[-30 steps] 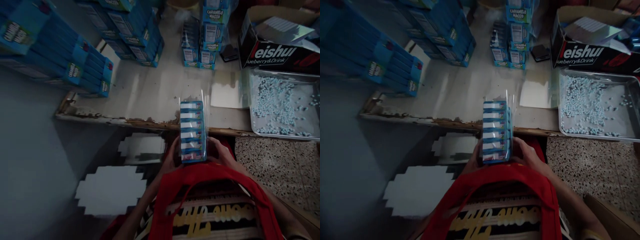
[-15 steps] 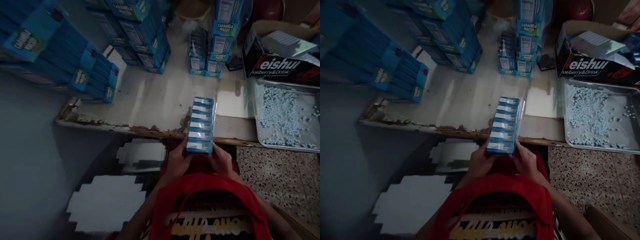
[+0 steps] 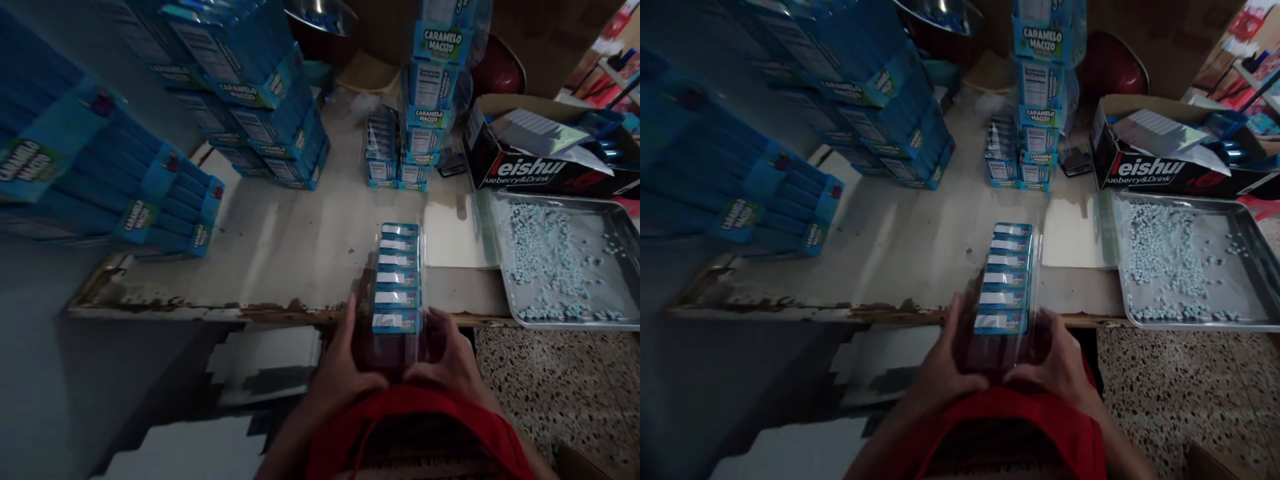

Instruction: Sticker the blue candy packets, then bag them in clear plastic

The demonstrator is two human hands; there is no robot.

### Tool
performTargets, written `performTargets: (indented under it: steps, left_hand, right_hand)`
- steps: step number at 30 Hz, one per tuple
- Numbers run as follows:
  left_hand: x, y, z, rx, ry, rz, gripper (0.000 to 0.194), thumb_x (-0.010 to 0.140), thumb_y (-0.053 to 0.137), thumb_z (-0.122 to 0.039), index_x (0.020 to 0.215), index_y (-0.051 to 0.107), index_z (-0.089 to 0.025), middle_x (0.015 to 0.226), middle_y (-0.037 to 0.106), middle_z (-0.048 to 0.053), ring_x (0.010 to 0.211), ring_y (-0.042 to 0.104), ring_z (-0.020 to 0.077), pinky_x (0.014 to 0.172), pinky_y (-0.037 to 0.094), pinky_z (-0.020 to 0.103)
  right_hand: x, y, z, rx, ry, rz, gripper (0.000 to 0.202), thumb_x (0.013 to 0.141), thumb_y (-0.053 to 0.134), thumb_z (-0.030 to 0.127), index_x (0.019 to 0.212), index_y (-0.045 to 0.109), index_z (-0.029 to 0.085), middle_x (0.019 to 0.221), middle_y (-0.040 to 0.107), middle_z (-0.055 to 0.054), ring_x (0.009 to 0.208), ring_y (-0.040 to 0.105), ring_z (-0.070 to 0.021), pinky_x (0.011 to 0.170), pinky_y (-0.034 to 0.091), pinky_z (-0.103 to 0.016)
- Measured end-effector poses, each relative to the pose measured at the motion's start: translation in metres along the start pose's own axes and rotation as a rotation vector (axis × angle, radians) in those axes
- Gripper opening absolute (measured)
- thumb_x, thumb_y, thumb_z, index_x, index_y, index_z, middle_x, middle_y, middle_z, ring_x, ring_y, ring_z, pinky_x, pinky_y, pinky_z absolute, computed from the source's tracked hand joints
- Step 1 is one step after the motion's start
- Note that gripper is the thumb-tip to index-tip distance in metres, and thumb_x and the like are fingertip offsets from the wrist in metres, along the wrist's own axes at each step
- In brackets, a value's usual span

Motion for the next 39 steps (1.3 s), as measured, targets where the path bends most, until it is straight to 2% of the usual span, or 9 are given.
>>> performTargets:
  steps: [2, 4, 9, 12, 15, 18, 22, 27, 39]
  left_hand:
    - [0.015, -0.013, -0.006, -0.164, 0.006, 0.037, 0.141, 0.053, 0.100, -0.060, 0.171, 0.027, -0.037, 0.163, 0.053, 0.017, 0.143, 0.058, 0.0415, 0.108, 0.059, 0.052]
    - [0.041, -0.022, -0.013, -0.227, -0.023, -0.008, 0.114, 0.067, 0.090, -0.068, 0.165, 0.043, -0.033, 0.161, 0.054, 0.018, 0.147, 0.055, 0.0391, 0.114, 0.054, 0.051]
    - [0.140, -0.020, -0.050, -0.227, 0.086, -0.250, 0.059, 0.087, 0.075, -0.063, 0.126, 0.074, -0.019, 0.134, 0.073, 0.017, 0.132, 0.066, 0.0298, 0.115, 0.050, 0.045]
    - [0.197, 0.007, -0.060, -0.331, 0.108, -0.102, 0.051, 0.078, 0.084, -0.060, 0.104, 0.075, -0.017, 0.105, 0.078, 0.010, 0.101, 0.073, 0.0240, 0.090, 0.057, 0.035]
    - [0.226, 0.028, -0.053, -0.524, 0.058, 0.057, 0.047, 0.074, 0.087, -0.058, 0.084, 0.068, -0.017, 0.078, 0.070, 0.002, 0.070, 0.065, 0.0152, 0.068, 0.051, 0.027]
    - [0.230, 0.035, -0.037, -0.666, -0.013, 0.072, 0.052, 0.069, 0.089, -0.062, 0.079, 0.063, -0.018, 0.070, 0.063, -0.002, 0.060, 0.056, 0.0114, 0.061, 0.047, 0.025]
    - [0.223, 0.048, -0.023, -0.675, -0.108, 0.161, 0.063, 0.062, 0.090, -0.071, 0.085, 0.065, -0.017, 0.070, 0.065, -0.001, 0.059, 0.058, 0.0131, 0.059, 0.046, 0.025]
    - [0.227, 0.044, -0.015, -0.692, -0.127, 0.058, 0.060, 0.060, 0.096, -0.062, 0.073, 0.055, -0.020, 0.063, 0.055, -0.006, 0.052, 0.050, 0.0087, 0.054, 0.040, 0.022]
    - [0.221, 0.046, -0.038, -0.619, -0.022, -0.063, 0.047, 0.093, 0.070, -0.063, 0.079, 0.051, -0.022, 0.068, 0.058, -0.006, 0.065, 0.059, 0.0097, 0.064, 0.045, 0.022]
  right_hand:
    - [0.005, -0.006, 0.002, 0.178, -0.007, 0.063, 0.091, 0.090, 0.079, 0.051, 0.166, 0.033, 0.032, 0.159, 0.057, -0.018, 0.132, 0.070, -0.0330, 0.097, 0.066, -0.048]
    - [0.016, -0.012, 0.002, 0.254, -0.016, 0.049, 0.067, 0.107, 0.052, 0.051, 0.167, 0.030, 0.033, 0.168, 0.045, -0.017, 0.145, 0.059, -0.0300, 0.106, 0.062, -0.050]
    - [0.088, -0.025, -0.009, 0.232, 0.043, -0.204, 0.049, 0.111, 0.042, 0.050, 0.152, 0.056, 0.027, 0.156, 0.060, -0.015, 0.143, 0.060, -0.0273, 0.116, 0.053, -0.053]
    - [0.154, -0.030, -0.013, 0.225, 0.017, -0.284, 0.055, 0.100, 0.059, 0.061, 0.140, 0.063, 0.023, 0.147, 0.065, -0.016, 0.137, 0.061, -0.0274, 0.114, 0.051, -0.050]
    - [0.208, -0.012, -0.019, 0.379, 0.063, -0.143, 0.052, 0.091, 0.067, 0.069, 0.109, 0.070, 0.021, 0.113, 0.076, -0.009, 0.108, 0.069, -0.0223, 0.098, 0.056, -0.038]
    - [0.224, 0.006, -0.027, 0.596, 0.149, -0.081, 0.053, 0.080, 0.077, 0.072, 0.082, 0.063, 0.021, 0.079, 0.067, 0.001, 0.076, 0.062, -0.0147, 0.075, 0.053, -0.028]
    - [0.215, 0.023, -0.039, 0.777, 0.252, -0.112, 0.055, 0.076, 0.078, 0.074, 0.078, 0.058, 0.023, 0.068, 0.056, 0.006, 0.061, 0.051, -0.0112, 0.063, 0.046, -0.026]
    - [0.208, 0.018, -0.048, 0.783, 0.247, -0.266, 0.057, 0.074, 0.082, 0.068, 0.071, 0.045, 0.025, 0.064, 0.046, 0.009, 0.057, 0.041, -0.0093, 0.057, 0.040, -0.024]
    - [0.222, 0.027, -0.052, 0.780, 0.201, -0.350, 0.057, 0.088, 0.067, 0.074, 0.074, 0.037, 0.028, 0.067, 0.043, 0.006, 0.063, 0.045, -0.0132, 0.059, 0.045, -0.028]
Point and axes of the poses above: each hand's wrist, its own x-axis towards the middle knuckle, its own y-axis out of the palm, z = x × y, the point moved 10 cm from there along x, towards the middle knuckle
